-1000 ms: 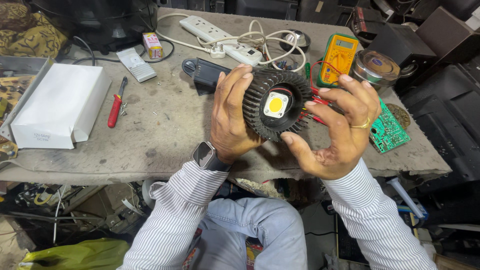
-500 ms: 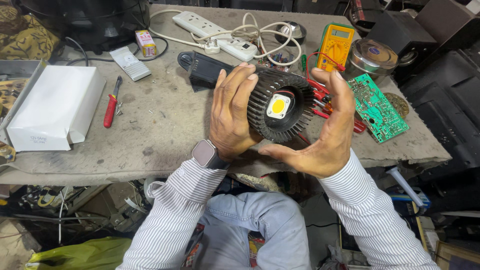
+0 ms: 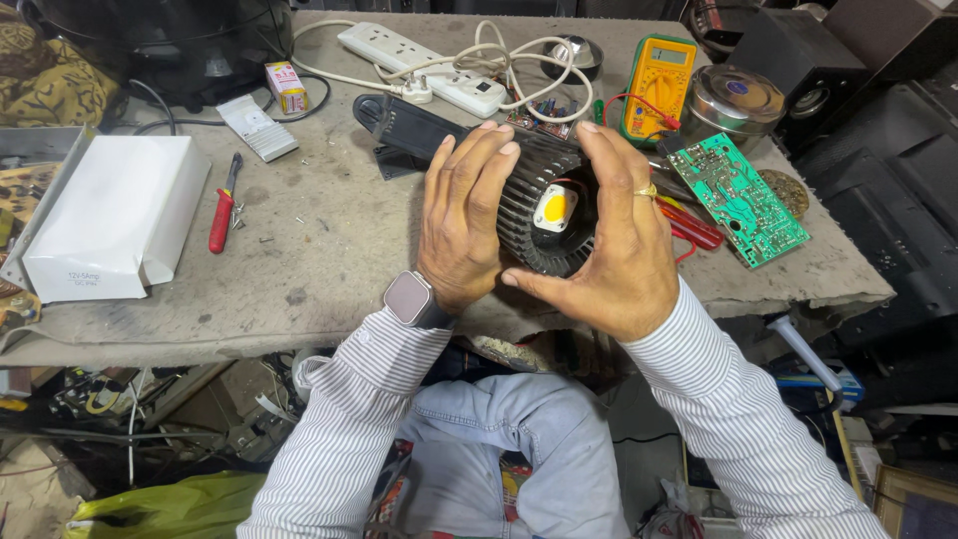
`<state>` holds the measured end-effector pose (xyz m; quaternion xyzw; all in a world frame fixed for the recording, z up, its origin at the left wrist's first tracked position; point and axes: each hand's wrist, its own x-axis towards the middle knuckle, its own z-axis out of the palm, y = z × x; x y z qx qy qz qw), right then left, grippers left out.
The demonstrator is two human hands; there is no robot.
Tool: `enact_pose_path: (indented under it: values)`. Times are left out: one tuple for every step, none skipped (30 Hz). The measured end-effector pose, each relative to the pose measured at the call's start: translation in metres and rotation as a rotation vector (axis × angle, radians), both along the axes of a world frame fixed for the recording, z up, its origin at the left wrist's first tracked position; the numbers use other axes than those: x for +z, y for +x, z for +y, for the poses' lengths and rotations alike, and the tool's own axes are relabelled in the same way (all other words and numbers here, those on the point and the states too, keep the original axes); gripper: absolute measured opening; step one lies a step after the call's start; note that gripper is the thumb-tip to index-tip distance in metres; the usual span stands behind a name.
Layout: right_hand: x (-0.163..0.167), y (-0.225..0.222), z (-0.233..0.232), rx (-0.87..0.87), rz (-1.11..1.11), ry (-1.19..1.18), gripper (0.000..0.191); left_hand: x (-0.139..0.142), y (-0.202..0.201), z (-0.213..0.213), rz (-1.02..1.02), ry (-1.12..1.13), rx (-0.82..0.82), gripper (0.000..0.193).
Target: The person repairs an LED floodlight at a cluttered workbench. They unscrew the housing with a screwdriver, open the casing to reach the internal driver board and wiring, handle a small circuit board, then separate the heat-sink housing with the LED chip and rework the assembly, using a multimeter on the bench.
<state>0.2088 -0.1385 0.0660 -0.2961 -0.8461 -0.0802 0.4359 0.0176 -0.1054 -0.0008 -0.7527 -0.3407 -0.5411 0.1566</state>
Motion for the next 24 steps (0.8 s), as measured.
enact_pose_path:
  values:
    - [0.0,0.0,0.001,0.009,0.005,-0.001,0.126,0.001,0.0,0.0,0.0,-0.003,-0.02,0.082]
    - [-0.001,0.001,0.003,0.019,0.02,0.005,0.123,0.003,0.0,-0.001,0.001,-0.006,-0.039,0.087]
    - [-0.002,0.001,0.004,0.03,0.035,0.01,0.119,0.005,0.0,-0.002,0.003,-0.011,-0.057,0.092]
    - [-0.003,0.002,0.005,0.042,0.05,0.015,0.116,0.007,0.0,-0.004,0.011,-0.011,-0.062,0.096]
    - [-0.005,0.003,0.005,0.039,0.055,0.035,0.114,0.011,0.0,-0.006,0.018,-0.011,-0.067,0.099]
    - [-0.007,0.004,0.005,0.035,0.06,0.055,0.112,0.013,0.0,-0.009,0.026,-0.011,-0.074,0.103]
    - [-0.01,0.007,0.006,0.028,0.066,0.072,0.111,0.015,-0.001,-0.014,0.007,-0.043,-0.068,0.105]
    - [-0.013,0.01,0.005,0.006,0.119,0.026,0.109,0.016,-0.003,-0.02,-0.011,-0.075,-0.064,0.107]
    - [-0.015,0.014,0.006,-0.013,0.171,-0.015,0.107,0.017,-0.006,-0.025,-0.028,-0.102,-0.058,0.109]
    - [-0.017,0.018,0.009,-0.027,0.221,-0.055,0.105,0.017,-0.011,-0.032,-0.04,-0.058,-0.012,0.108]
    - [-0.018,0.023,0.014,0.116,0.374,-0.2,0.101,0.014,-0.019,-0.04,-0.053,-0.017,0.036,0.109]
    - [-0.017,0.029,0.021,0.259,0.523,-0.353,0.096,0.011,-0.028,-0.048,-0.067,0.019,0.086,0.109]
    - [-0.017,0.034,0.029,0.402,0.671,-0.515,0.092,0.008,-0.036,-0.055,-0.147,0.044,0.137,0.107]
    - [-0.017,0.039,0.037,0.491,0.737,-0.633,0.086,0.004,-0.044,-0.061,-0.223,0.073,0.185,0.104]
    - [-0.016,0.044,0.047,0.579,0.801,-0.747,0.081,0.002,-0.053,-0.063,-0.327,0.033,0.171,0.101]
    - [-0.015,0.047,0.058,0.667,0.862,-0.859,0.076,-0.001,-0.062,-0.065,-0.433,-0.003,0.154,0.097]
    - [-0.016,0.05,0.067,0.722,0.878,-0.944,0.076,-0.002,-0.07,-0.066,-0.566,-0.116,0.073,0.093]
    - [-0.016,0.052,0.075,0.777,0.891,-1.031,0.076,-0.004,-0.077,-0.067,-0.698,-0.229,-0.01,0.089]
    - [-0.018,0.052,0.083,0.831,0.902,-1.119,0.076,-0.004,-0.085,-0.068,-0.771,-0.312,-0.108,0.089]
    - [-0.02,0.05,0.091,0.899,0.902,-1.185,0.073,-0.004,-0.09,-0.069,-0.842,-0.397,-0.212,0.09]
    - [-0.022,0.048,0.098,0.965,0.904,-1.25,0.071,-0.005,-0.092,-0.071,-0.91,-0.483,-0.321,0.09]
    - [-0.024,0.045,0.104,1.029,0.908,-1.315,0.069,-0.004,-0.092,-0.072,-0.901,-0.512,-0.381,0.092]
    - [-0.026,0.042,0.109,1.018,0.921,-1.353,0.069,-0.004,-0.09,-0.076,-0.891,-0.545,-0.44,0.093]
    - [-0.029,0.038,0.113,1.004,0.936,-1.391,0.069,-0.003,-0.086,-0.079,-0.883,-0.58,-0.5,0.095]
